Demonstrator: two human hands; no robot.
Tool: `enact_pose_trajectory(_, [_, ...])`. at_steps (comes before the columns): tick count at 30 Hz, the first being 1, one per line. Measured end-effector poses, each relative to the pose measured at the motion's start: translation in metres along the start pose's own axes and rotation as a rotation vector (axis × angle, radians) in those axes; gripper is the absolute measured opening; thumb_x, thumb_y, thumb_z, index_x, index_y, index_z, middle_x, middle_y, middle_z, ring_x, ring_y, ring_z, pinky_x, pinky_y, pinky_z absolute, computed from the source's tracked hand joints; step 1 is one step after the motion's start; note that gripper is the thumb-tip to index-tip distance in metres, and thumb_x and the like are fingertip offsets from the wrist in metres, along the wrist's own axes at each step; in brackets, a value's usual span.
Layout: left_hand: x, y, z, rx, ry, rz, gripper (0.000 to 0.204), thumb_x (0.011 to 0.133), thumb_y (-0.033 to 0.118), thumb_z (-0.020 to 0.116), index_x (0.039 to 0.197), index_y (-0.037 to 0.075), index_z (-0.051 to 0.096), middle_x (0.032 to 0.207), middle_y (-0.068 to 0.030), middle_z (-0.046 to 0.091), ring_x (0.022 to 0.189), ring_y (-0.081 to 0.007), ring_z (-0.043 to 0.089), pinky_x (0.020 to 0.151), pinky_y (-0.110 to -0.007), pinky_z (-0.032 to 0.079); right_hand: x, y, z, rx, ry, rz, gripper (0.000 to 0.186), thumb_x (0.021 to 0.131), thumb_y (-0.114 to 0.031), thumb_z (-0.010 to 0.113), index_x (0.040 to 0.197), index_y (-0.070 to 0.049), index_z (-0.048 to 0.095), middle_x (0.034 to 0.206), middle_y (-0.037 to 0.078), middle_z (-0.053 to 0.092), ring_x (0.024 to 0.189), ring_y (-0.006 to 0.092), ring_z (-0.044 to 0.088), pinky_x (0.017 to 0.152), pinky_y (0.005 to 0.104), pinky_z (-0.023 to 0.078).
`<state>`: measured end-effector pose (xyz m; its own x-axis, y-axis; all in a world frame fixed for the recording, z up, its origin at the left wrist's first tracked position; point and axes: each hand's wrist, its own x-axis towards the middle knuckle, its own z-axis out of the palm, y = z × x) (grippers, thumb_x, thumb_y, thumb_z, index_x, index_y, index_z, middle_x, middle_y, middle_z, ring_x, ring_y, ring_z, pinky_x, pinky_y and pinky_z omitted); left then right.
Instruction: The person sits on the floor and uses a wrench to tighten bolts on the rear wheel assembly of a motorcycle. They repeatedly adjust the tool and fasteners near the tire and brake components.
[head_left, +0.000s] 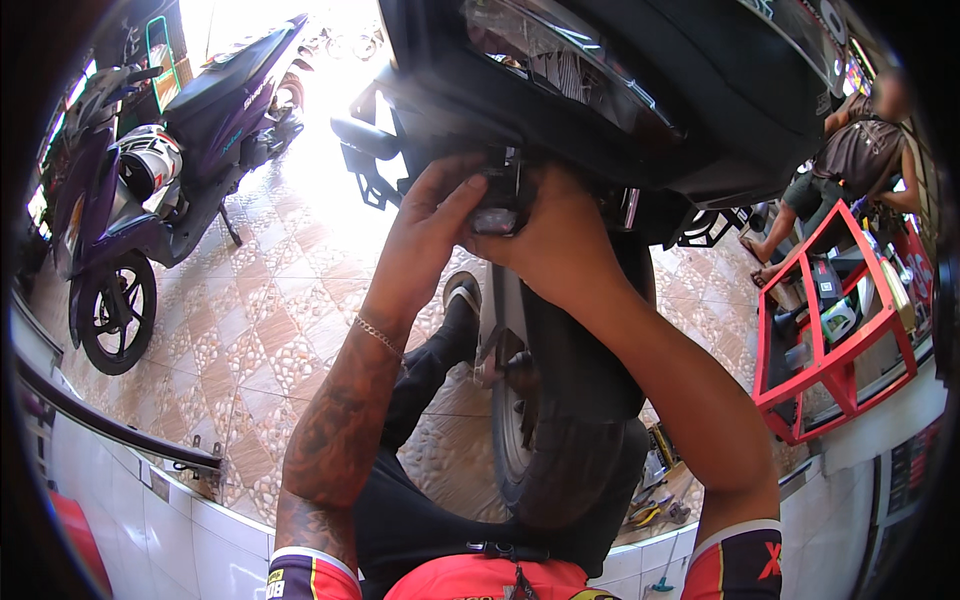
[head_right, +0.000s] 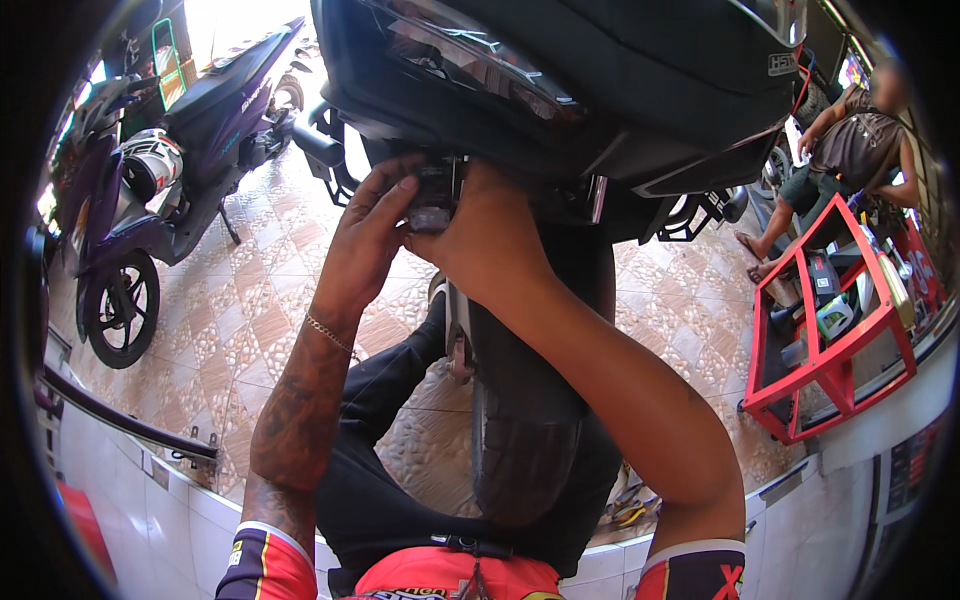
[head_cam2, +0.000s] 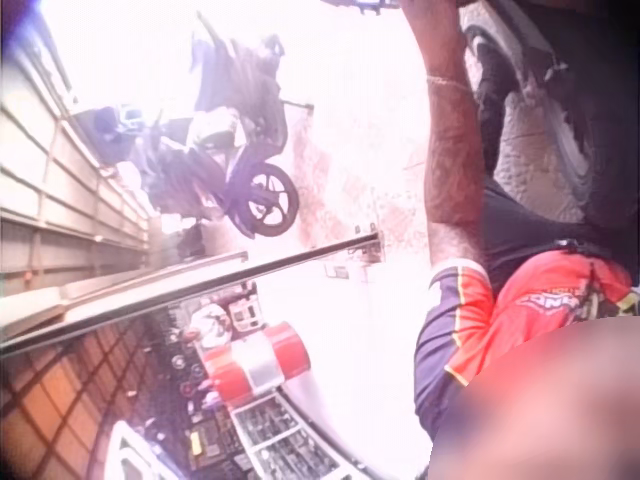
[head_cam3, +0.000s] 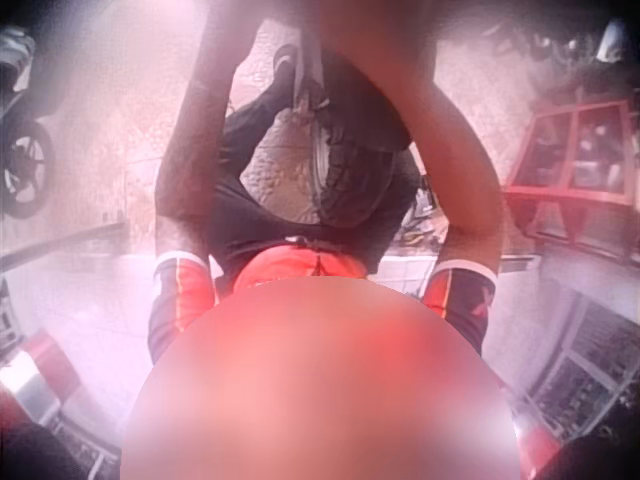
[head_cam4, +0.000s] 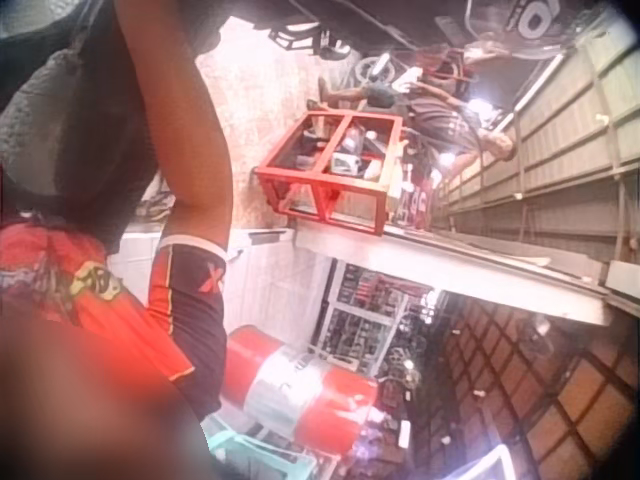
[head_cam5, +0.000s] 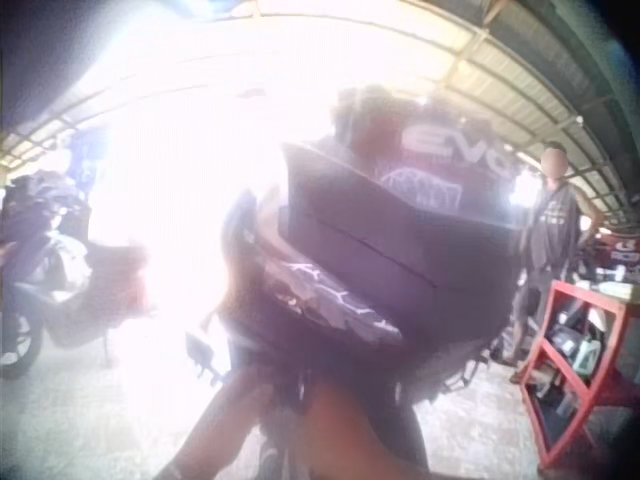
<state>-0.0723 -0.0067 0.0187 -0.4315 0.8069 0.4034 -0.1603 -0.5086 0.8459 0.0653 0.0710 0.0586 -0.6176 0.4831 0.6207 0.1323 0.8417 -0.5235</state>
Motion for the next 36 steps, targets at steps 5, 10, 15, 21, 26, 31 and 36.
enact_pose_trajectory(5, [-0.001, 0.001, -0.004, -0.018, -0.012, 0.061, 0.028, 0.104, 0.013, 0.061, 0.13, 0.002, 0.062, 0.114, -0.0069, 0.07, 0.101, -0.0129, 0.068, 0.086, -0.028, 0.056, -0.005, 0.001, 0.009, 0.135, -0.018, -0.075, 0.076, 0.07, -0.015, 0.089, 0.132, 0.001, 0.047, 0.114, 0.026, 0.069, 0.101, 0.0424, 0.071, 0.087, 0.0425, 0.059])
enact_pose_trajectory(10, [-0.003, 0.0, -0.008, 0.047, 0.048, 0.083, 0.022, 0.103, 0.011, 0.062, 0.122, 0.0, 0.066, 0.106, -0.0045, 0.072, 0.091, -0.0105, 0.069, 0.081, -0.025, 0.055, -0.008, 0.004, 0.007, 0.456, -0.12, 0.058, 0.053, 0.088, -0.017, 0.076, 0.133, -0.002, 0.056, 0.11, 0.026, 0.071, 0.096, 0.0387, 0.073, 0.088, 0.0423, 0.056])
enact_pose_trajectory(15, [-0.005, -0.002, -0.006, 0.081, 0.019, 0.102, 0.022, 0.103, 0.014, 0.065, 0.122, 0.003, 0.065, 0.103, -0.0038, 0.073, 0.084, -0.0093, 0.072, 0.069, -0.024, 0.058, 0.012, 0.013, -0.006, 0.268, -0.12, 0.102, 0.035, 0.105, -0.028, 0.059, 0.127, -0.002, 0.064, 0.105, 0.012, 0.072, 0.092, 0.0207, 0.07, 0.083, 0.0337, 0.056])
enact_pose_trajectory(21, [-0.002, -0.003, -0.003, 0.071, 0.007, 0.126, 0.021, 0.103, 0.012, 0.065, 0.122, 0.004, 0.064, 0.105, -0.0041, 0.072, 0.084, -0.0098, 0.072, 0.068, -0.023, 0.058, 0.02, 0.018, -0.016, 0.149, -0.263, 0.2, 0.037, 0.108, -0.036, 0.055, 0.12, -0.003, 0.066, 0.095, 0.003, 0.07, 0.083, 0.0115, 0.066, 0.074, 0.0295, 0.055])
enact_pose_trajectory(26, [-0.001, -0.005, -0.003, 0.106, 0.009, 0.114, 0.02, 0.103, 0.011, 0.065, 0.121, 0.003, 0.064, 0.106, -0.0036, 0.071, 0.089, -0.009, 0.069, 0.075, -0.024, 0.057, 0.028, 0.026, -0.018, 0.238, -0.39, 0.268, 0.039, 0.108, -0.04, 0.051, 0.118, -0.006, 0.065, 0.093, 0.002, 0.068, 0.081, 0.0115, 0.065, 0.072, 0.0291, 0.054])
enact_pose_trajectory(31, [-0.001, -0.005, -0.001, 0.103, 0.004, 0.131, 0.02, 0.102, 0.008, 0.065, 0.121, 0.001, 0.065, 0.108, -0.0038, 0.07, 0.098, -0.0081, 0.064, 0.085, -0.025, 0.053, 0.031, 0.031, -0.018, 0.249, -0.41, 0.245, 0.04, 0.108, -0.04, 0.05, 0.125, -0.007, 0.064, 0.099, 0.002, 0.069, 0.085, 0.012, 0.066, 0.076, 0.0305, 0.055])
enact_pose_trajectory(36, [0.0, -0.004, 0.001, 0.204, 0.027, 0.136, 0.021, 0.101, 0.011, 0.066, 0.12, 0.003, 0.065, 0.105, -0.0033, 0.071, 0.092, -0.0092, 0.068, 0.079, -0.026, 0.056, 0.017, 0.018, -0.03, 0.139, -0.313, 0.135, 0.042, 0.104, -0.044, 0.054, 0.113, -0.004, 0.067, 0.097, 0.012, 0.071, 0.09, 0.0239, 0.068, 0.085, 0.0359, 0.051])
